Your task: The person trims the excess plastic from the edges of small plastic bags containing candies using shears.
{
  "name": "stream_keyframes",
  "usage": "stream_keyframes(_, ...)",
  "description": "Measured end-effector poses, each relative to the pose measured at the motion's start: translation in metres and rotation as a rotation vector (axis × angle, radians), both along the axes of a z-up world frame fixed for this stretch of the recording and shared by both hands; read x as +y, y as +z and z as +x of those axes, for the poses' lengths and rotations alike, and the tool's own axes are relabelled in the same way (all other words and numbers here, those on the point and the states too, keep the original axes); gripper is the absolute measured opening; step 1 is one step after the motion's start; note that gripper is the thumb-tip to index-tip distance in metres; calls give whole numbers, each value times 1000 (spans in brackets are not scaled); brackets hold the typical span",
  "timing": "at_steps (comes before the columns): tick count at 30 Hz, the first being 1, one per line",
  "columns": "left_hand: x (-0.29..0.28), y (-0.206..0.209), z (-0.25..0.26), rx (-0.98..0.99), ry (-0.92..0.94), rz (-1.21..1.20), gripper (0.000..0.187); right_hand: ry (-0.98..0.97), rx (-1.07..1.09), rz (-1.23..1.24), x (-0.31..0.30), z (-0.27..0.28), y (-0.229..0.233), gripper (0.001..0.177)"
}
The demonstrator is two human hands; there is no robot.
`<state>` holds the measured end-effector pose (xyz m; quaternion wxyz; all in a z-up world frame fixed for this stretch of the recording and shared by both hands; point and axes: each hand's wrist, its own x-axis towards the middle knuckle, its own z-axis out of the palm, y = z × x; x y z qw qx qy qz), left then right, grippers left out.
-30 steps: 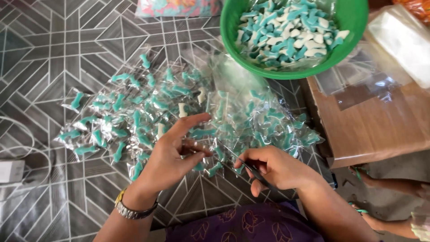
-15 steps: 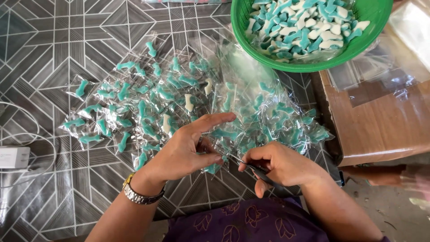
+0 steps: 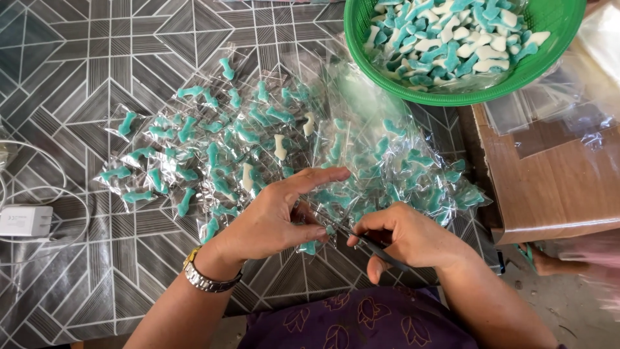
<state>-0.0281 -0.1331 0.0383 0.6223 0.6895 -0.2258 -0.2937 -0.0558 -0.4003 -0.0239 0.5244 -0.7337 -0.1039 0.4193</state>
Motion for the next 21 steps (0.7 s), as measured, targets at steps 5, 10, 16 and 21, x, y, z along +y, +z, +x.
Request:
stream_keyframes(5, 0, -2, -3, 17, 8, 7, 73, 35, -85, 46, 8, 2, 0, 50)
stream_keyframes(10, 2, -3, -4, 24, 11, -30, 72, 35, -53, 28, 12, 5, 0, 46)
stream_keyframes(16, 5, -6, -6, 47, 15, -29, 73, 37, -89, 95, 20, 6, 0, 54)
stream_keyframes(21, 8, -9, -7, 54, 45, -57, 70, 41, -124, 90, 23, 8, 1, 51)
